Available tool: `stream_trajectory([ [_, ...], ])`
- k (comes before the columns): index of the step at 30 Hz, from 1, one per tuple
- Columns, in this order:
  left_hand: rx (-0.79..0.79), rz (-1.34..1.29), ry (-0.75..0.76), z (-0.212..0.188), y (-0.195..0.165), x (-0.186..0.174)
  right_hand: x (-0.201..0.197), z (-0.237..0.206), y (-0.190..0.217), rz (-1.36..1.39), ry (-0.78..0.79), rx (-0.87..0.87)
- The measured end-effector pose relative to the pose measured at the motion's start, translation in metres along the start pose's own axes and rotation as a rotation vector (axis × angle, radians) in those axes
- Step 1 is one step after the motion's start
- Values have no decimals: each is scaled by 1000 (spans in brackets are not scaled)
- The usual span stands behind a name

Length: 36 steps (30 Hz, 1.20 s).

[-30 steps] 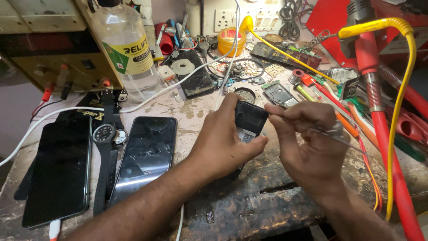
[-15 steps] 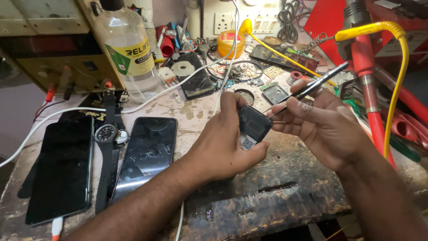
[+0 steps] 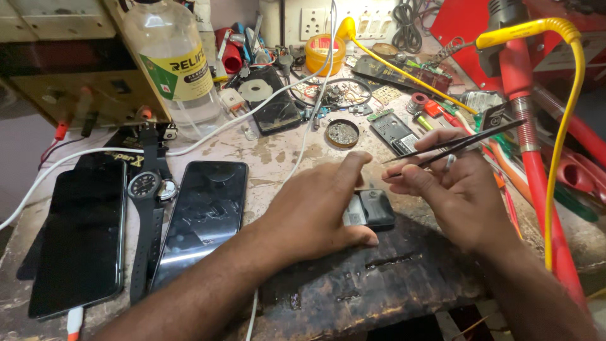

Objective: The person picks up a feature phone from a cluttered repair bench, presses its keys and checks its screen, then removes the back cover and battery. They unscrew the casing with a screwdriver, pry the housing apart, and use tweezers to lift out the internal board, holding the exposed circuit board at the end.

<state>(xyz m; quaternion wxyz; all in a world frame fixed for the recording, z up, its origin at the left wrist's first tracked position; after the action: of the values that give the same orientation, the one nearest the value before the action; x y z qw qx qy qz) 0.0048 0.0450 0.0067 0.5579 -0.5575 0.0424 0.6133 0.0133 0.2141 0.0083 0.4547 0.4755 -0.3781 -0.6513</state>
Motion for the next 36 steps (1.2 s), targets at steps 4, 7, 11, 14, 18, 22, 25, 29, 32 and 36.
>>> stream_trajectory([
  [4, 51, 269, -80, -3, -4, -16, -1, -1, -5, -34, 3, -13],
  [7, 12, 318, 22, 0, -5, -16, 0, -1, -14, -23, 12, 64],
  [11, -117, 180, 145, 2, -3, -17, 1, -3, -10, 0, 37, 20],
  [14, -125, 104, 121, 4, -10, -22, -1, -9, 2, 6, 32, -98],
  [18, -97, 108, 93, 6, -15, -27, -5, -18, 17, 52, -10, -244],
  [22, -161, 172, 131, 7, -5, -26, -5, -19, 19, -24, -26, -262],
  [25, -164, 158, 129, 7, -4, -25, -6, -20, 20, -63, -41, -286],
  [29, -137, 137, 108, 8, -3, -25, -3, -25, 22, -113, -61, -329],
  [32, -130, 106, 112, 8, 1, -21, 3, -33, 33, -262, -89, -427],
  [36, -47, 81, 63, 10, -6, -19, 6, -38, 45, -483, -125, -501],
])
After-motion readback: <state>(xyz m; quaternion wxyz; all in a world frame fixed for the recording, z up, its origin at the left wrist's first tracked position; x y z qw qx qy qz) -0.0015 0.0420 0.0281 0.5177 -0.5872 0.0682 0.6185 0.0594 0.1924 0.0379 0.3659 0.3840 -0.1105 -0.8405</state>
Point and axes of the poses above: each hand's wrist, its own z-axis towards the middle knuckle, its own x-axis out of the palm, y = z × x, the point moved 10 cm from there along z, towards the middle knuckle, and after that the axes turned 3 degrees about -z, right-handed, at the moved point
